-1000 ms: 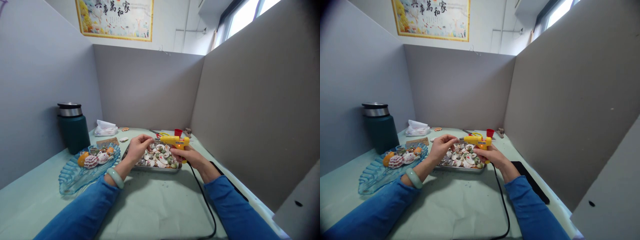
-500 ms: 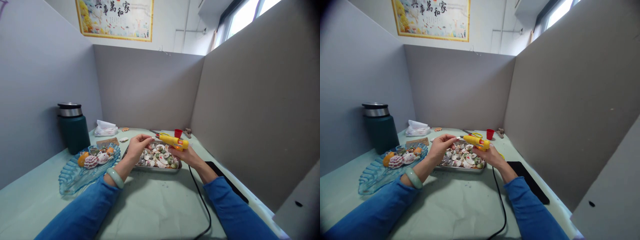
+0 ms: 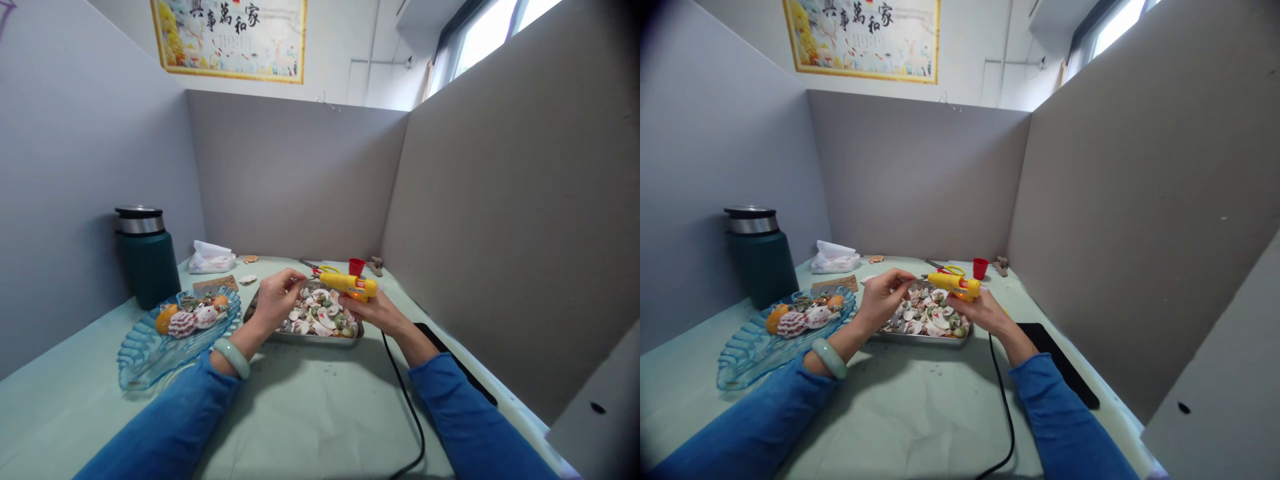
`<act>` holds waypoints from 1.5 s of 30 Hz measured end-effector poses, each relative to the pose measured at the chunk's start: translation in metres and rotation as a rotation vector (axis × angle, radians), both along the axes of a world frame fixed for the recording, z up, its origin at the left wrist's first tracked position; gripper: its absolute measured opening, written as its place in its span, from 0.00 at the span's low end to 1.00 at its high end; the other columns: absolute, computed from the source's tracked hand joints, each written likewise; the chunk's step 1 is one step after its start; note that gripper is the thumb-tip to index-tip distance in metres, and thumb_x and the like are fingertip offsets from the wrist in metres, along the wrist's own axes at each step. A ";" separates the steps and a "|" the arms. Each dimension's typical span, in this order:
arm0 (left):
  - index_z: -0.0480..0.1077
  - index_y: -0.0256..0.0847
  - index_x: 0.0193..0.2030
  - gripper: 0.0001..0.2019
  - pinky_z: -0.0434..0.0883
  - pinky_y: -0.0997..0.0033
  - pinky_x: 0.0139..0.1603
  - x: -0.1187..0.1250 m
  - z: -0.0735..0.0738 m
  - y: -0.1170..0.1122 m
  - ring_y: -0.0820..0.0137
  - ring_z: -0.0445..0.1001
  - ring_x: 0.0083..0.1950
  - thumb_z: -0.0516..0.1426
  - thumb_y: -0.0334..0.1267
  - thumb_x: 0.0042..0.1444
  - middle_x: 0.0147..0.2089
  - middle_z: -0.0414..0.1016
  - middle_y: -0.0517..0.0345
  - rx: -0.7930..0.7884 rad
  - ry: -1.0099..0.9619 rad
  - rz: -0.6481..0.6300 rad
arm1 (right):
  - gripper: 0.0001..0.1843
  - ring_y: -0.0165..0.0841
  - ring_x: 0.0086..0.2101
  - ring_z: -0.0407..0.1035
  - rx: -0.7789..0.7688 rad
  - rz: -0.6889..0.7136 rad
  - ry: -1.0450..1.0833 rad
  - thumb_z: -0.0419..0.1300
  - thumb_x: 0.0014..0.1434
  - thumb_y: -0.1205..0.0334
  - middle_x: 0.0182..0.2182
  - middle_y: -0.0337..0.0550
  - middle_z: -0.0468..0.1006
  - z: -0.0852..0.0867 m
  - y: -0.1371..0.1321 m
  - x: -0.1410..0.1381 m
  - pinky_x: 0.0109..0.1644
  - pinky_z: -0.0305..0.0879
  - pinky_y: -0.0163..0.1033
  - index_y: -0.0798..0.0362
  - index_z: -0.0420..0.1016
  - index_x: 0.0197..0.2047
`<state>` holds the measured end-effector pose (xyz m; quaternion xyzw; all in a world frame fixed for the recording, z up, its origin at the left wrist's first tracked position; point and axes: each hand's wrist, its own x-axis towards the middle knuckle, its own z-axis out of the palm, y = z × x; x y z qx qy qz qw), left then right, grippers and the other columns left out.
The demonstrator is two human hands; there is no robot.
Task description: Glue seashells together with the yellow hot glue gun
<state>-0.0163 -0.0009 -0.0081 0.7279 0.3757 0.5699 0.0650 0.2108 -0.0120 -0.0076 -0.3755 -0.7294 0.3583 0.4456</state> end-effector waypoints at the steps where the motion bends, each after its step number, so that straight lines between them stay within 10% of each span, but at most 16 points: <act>1: 0.72 0.39 0.35 0.05 0.66 0.75 0.30 -0.001 0.000 0.000 0.74 0.72 0.25 0.55 0.34 0.54 0.30 0.75 0.58 0.036 0.028 0.016 | 0.10 0.26 0.19 0.58 0.001 0.005 0.001 0.63 0.51 0.55 0.19 0.35 0.67 0.000 0.000 0.000 0.19 0.55 0.32 0.51 0.71 0.28; 20: 0.71 0.40 0.35 0.09 0.69 0.72 0.38 -0.004 -0.005 0.005 0.71 0.75 0.36 0.50 0.28 0.56 0.35 0.77 0.55 0.350 0.262 0.085 | 0.11 0.25 0.20 0.58 -0.052 -0.003 -0.095 0.63 0.51 0.55 0.19 0.36 0.65 0.002 -0.002 -0.001 0.20 0.54 0.32 0.54 0.70 0.29; 35: 0.73 0.38 0.30 0.08 0.68 0.75 0.26 0.001 0.003 0.008 0.72 0.74 0.23 0.61 0.40 0.46 0.23 0.74 0.59 -0.307 -0.319 -0.137 | 0.11 0.29 0.21 0.62 0.089 -0.116 -0.039 0.63 0.50 0.55 0.20 0.38 0.70 0.000 -0.001 -0.008 0.22 0.59 0.34 0.54 0.71 0.28; 45: 0.71 0.33 0.30 0.13 0.72 0.72 0.29 0.007 0.009 0.003 0.72 0.74 0.24 0.64 0.41 0.43 0.24 0.74 0.57 -0.475 -0.540 -0.275 | 0.13 0.29 0.22 0.62 0.229 -0.149 -0.108 0.61 0.52 0.52 0.23 0.38 0.71 -0.009 -0.002 -0.013 0.24 0.59 0.34 0.53 0.72 0.34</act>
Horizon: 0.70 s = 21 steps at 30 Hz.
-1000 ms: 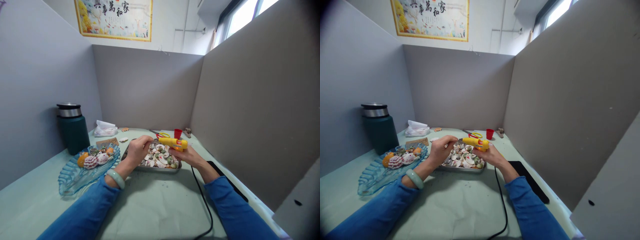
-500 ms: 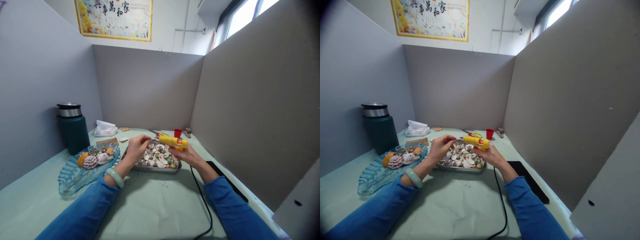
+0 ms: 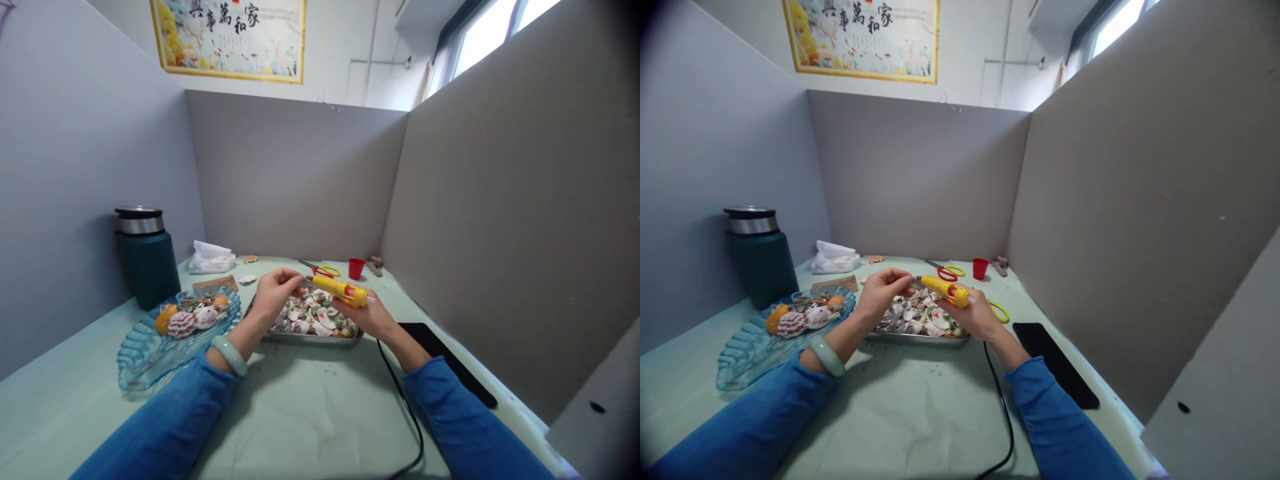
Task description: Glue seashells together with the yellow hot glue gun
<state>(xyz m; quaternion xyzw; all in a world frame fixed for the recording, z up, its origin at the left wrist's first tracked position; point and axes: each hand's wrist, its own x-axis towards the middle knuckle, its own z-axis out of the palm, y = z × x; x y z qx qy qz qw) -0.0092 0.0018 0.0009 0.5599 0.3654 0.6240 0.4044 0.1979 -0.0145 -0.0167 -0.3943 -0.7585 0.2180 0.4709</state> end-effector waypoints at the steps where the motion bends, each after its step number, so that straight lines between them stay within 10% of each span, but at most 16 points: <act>1: 0.71 0.33 0.30 0.13 0.73 0.71 0.29 0.000 0.001 -0.001 0.72 0.74 0.24 0.64 0.41 0.42 0.25 0.75 0.56 -0.018 -0.026 -0.006 | 0.13 0.29 0.22 0.62 0.027 -0.002 -0.016 0.60 0.52 0.52 0.24 0.38 0.71 0.001 -0.002 0.000 0.24 0.59 0.34 0.53 0.71 0.34; 21: 0.71 0.31 0.30 0.14 0.70 0.74 0.23 0.001 0.003 -0.004 0.74 0.71 0.21 0.64 0.39 0.39 0.22 0.73 0.57 -0.124 -0.127 0.083 | 0.03 0.29 0.24 0.63 0.355 -0.089 -0.397 0.57 0.52 0.63 0.25 0.38 0.71 -0.004 -0.002 0.002 0.30 0.57 0.33 0.51 0.66 0.32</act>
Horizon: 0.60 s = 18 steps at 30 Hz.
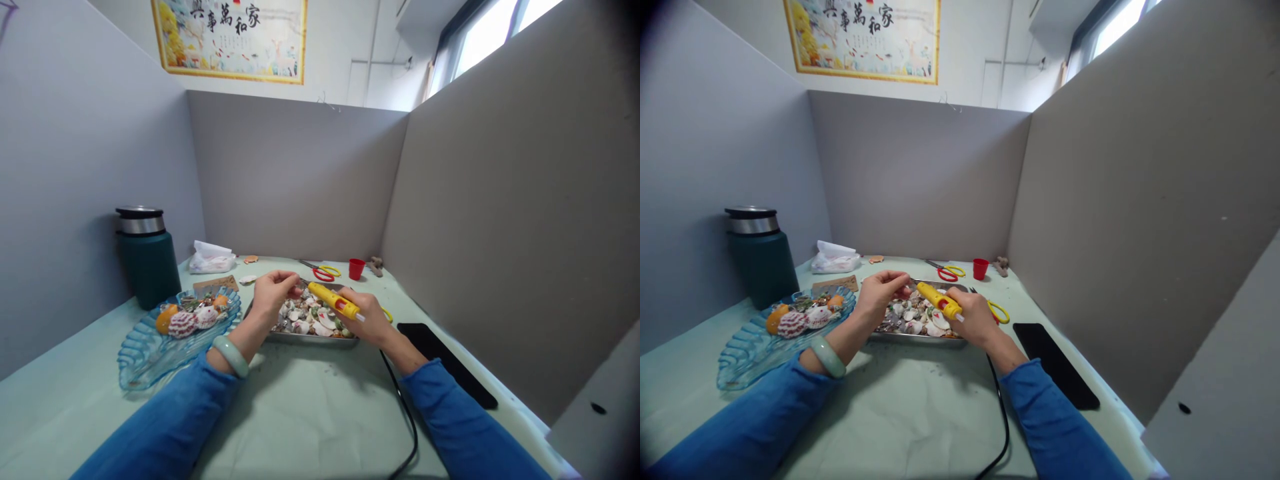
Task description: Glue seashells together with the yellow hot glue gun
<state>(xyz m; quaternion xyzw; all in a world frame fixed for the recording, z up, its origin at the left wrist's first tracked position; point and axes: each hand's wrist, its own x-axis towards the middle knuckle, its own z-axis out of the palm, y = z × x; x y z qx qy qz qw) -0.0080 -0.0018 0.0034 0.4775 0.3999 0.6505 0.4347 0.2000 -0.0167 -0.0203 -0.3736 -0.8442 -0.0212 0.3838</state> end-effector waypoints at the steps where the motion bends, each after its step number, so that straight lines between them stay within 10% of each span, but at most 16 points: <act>1: 0.71 0.31 0.30 0.14 0.70 0.74 0.23 0.000 0.000 0.000 0.74 0.71 0.21 0.64 0.38 0.39 0.23 0.73 0.57 0.001 0.004 -0.004 | 0.03 0.29 0.24 0.63 -0.002 -0.002 0.004 0.57 0.52 0.63 0.25 0.38 0.71 0.000 0.000 0.000 0.30 0.57 0.33 0.51 0.66 0.31; 18: 0.67 0.34 0.34 0.14 0.72 0.73 0.28 -0.005 -0.004 0.004 0.75 0.73 0.23 0.65 0.33 0.40 0.26 0.74 0.55 -0.096 -0.106 -0.136 | 0.09 0.28 0.22 0.60 -0.114 0.035 0.269 0.58 0.55 0.56 0.21 0.36 0.67 0.004 -0.003 -0.004 0.26 0.56 0.33 0.51 0.65 0.29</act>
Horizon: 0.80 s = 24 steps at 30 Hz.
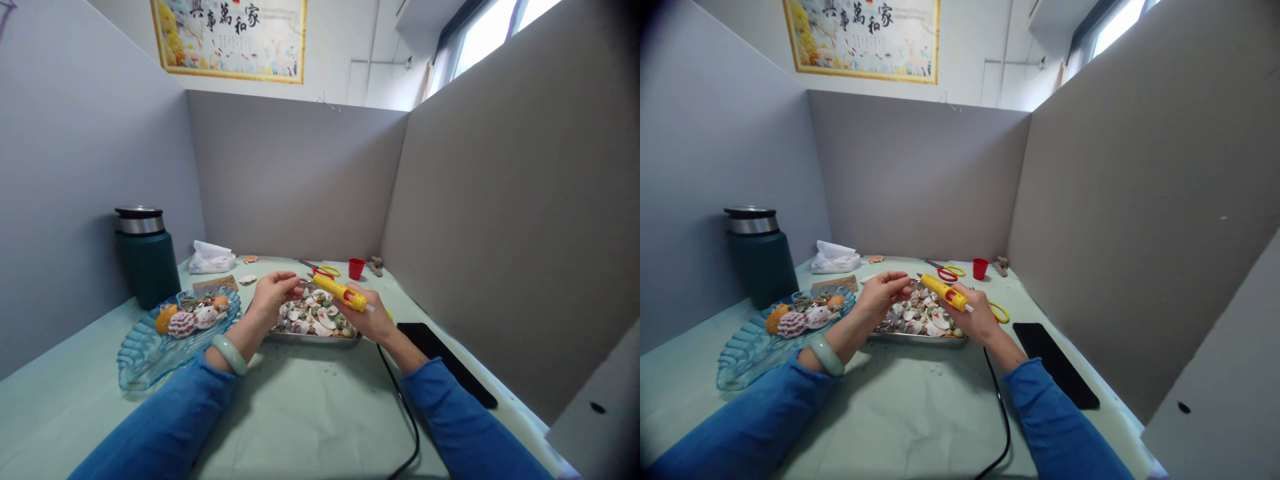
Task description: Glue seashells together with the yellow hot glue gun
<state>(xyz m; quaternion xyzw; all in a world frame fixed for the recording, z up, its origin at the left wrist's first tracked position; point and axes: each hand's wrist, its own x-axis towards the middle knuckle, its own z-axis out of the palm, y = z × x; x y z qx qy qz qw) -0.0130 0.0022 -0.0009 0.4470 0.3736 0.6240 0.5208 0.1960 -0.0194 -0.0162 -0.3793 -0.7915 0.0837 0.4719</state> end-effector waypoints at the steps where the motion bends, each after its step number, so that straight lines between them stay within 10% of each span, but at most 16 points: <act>1: 0.67 0.34 0.34 0.15 0.73 0.73 0.28 0.000 0.000 0.000 0.74 0.73 0.23 0.65 0.33 0.40 0.26 0.74 0.56 0.007 0.008 0.006 | 0.09 0.28 0.22 0.59 -0.003 0.000 -0.006 0.58 0.55 0.56 0.21 0.36 0.67 0.000 0.000 -0.001 0.26 0.56 0.34 0.51 0.65 0.29; 24: 0.70 0.35 0.32 0.09 0.68 0.76 0.22 0.003 -0.004 0.005 0.76 0.69 0.21 0.60 0.35 0.42 0.25 0.72 0.60 0.280 0.286 0.165 | 0.08 0.28 0.22 0.61 0.089 -0.002 -0.139 0.57 0.56 0.56 0.23 0.37 0.69 -0.006 0.001 -0.004 0.28 0.56 0.32 0.51 0.65 0.31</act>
